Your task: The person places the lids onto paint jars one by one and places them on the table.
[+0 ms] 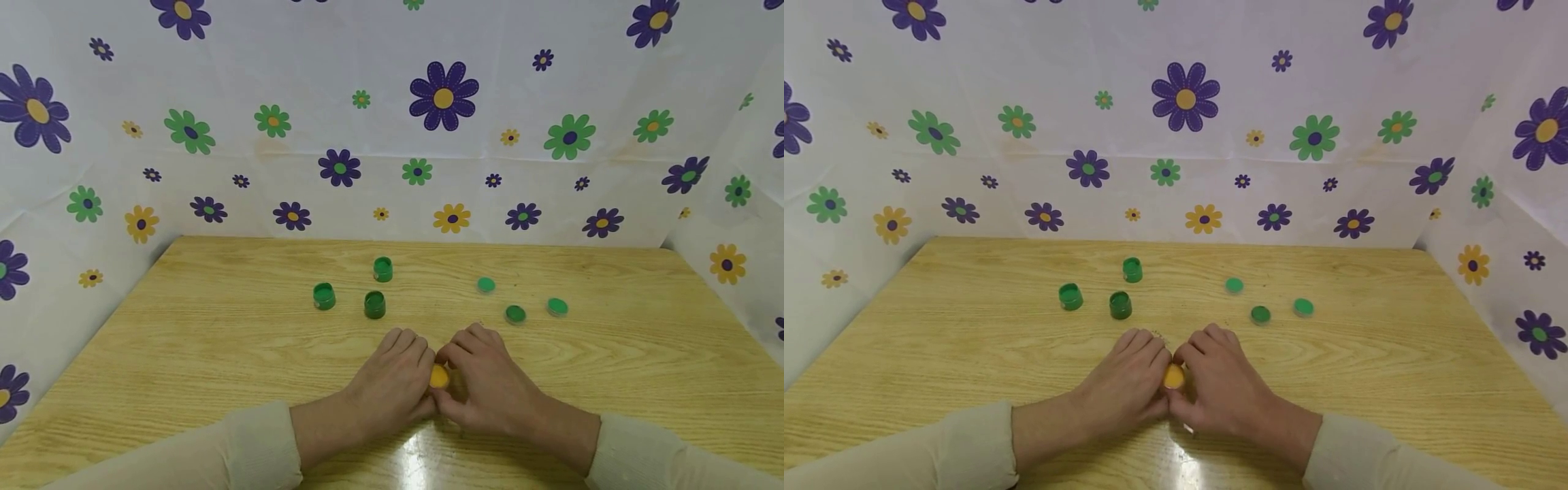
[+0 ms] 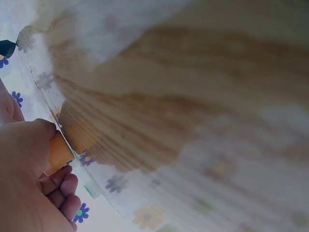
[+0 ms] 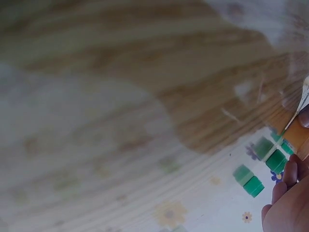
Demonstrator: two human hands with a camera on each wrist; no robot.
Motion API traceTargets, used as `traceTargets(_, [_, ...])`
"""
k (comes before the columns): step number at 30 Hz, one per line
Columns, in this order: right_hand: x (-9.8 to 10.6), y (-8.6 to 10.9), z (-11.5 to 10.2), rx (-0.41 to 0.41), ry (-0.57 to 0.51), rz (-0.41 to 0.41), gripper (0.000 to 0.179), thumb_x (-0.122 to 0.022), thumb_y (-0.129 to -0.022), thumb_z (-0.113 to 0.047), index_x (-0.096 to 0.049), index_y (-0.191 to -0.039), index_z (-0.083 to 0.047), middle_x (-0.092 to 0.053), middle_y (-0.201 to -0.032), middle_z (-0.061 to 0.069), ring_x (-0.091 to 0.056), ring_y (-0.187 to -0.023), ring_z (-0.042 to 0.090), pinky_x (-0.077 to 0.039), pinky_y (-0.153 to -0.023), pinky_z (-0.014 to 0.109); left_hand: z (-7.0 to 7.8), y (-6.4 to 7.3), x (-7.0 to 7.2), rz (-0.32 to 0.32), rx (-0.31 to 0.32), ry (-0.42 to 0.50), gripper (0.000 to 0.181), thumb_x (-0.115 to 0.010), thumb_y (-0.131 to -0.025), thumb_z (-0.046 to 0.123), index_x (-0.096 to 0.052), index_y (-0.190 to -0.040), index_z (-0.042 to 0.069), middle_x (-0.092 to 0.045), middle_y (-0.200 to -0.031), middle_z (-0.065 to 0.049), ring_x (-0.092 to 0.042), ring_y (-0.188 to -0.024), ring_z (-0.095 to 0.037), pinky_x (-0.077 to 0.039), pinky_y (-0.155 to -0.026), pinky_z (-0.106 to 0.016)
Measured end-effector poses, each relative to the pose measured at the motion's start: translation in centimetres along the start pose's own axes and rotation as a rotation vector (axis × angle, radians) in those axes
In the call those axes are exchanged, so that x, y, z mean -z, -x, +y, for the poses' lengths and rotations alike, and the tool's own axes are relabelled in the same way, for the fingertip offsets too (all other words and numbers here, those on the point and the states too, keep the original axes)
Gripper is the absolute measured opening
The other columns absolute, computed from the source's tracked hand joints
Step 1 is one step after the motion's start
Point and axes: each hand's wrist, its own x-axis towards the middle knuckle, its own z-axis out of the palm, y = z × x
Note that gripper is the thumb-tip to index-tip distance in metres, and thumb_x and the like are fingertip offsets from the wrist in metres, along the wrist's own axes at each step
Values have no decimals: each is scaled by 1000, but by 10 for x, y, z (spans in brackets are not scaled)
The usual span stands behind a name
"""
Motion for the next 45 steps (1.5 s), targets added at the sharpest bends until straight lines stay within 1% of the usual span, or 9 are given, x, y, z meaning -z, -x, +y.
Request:
traceTargets(8, [0, -1, -2, -13, 14, -5, 24, -72, -78, -41, -64, -88, -21, -56, -88, -10, -43, -91, 10, -40, -93, 39, 0, 0, 0, -4, 0, 4, 37, -59, -92, 50, -59, -92, 13, -52, -87, 3, -45, -90, -17, -35, -87, -30])
traceTargets(17, [0, -2, -3, -2, 15, 4, 24, -74, -77, -39, -61, -82, -21, -59, -88, -9, -47, -90, 10, -41, -94, 41, -1, 1, 1, 5, -22, -6, 40, -57, -91, 54, -57, -89, 15, -52, -86, 3, -44, -89, -16, -36, -87, -30])
traceTargets(23, [1, -2, -5, 11, 17, 2, 27, -75, -78, -43, -60, -80, -21, -58, -83, -9, -45, -87, 9, -42, -94, 41, 0, 1, 0, 12, -38, 18, 39, -59, -89, 53, -57, -87, 14, -50, -83, 3, -43, -87, -17, -36, -88, -31])
traceTargets(26, [1, -3, -6, 16, 20, 0, 27, -74, -78, -43, -59, -79, -20, -57, -81, -10, -44, -85, 9, -42, -92, 40, 0, 2, 1, 5, -37, 31, 39, -60, -89, 52, -58, -87, 13, -50, -82, 3, -42, -87, -17, -35, -88, -31])
traceTargets(33, [1, -3, -7, -8, 17, -30, 28, -74, -80, -44, -60, -81, -19, -57, -83, -9, -45, -86, 9, -43, -92, 40, -1, 3, 3, -57, 9, 84, 41, -63, -86, 52, -58, -89, 12, -50, -84, 3, -44, -88, -17, -37, -90, -32])
traceTargets(37, [1, -3, -7, -43, 13, -43, 25, -74, -80, -41, -63, -85, -19, -59, -88, -9, -45, -88, 9, -43, -92, 39, -3, 4, 4, -70, 29, 87, 42, -62, -86, 53, -58, -88, 12, -53, -85, 2, -45, -89, -17, -37, -89, -32])
traceTargets(40, [1, -4, -6, -74, 3, -35, 24, -73, -81, -41, -66, -88, -19, -60, -89, -10, -45, -89, 9, -42, -90, 38, -6, 6, 4, -86, 45, 102, 43, -60, -88, 54, -58, -86, 11, -52, -82, 3, -43, -85, -16, -35, -86, -31])
traceTargets(42, [1, -4, -5, -90, -4, -21, 25, -74, -82, -42, -67, -88, -19, -61, -89, -10, -46, -88, 8, -42, -88, 36, -9, 9, 5, -106, 61, 117, 46, -58, -89, 56, -59, -87, 10, -50, -81, 3, -40, -83, -16, -34, -84, -31])
traceTargets(45, [0, -4, -2, -107, -3, -3, 26, -75, -83, -44, -68, -88, -19, -62, -88, -10, -46, -86, 8, -40, -85, 33, -15, 14, 6, -122, 98, 156, 50, -57, -91, 56, -61, -91, 7, -48, -82, 2, -39, -83, -17, -34, -84, -32])
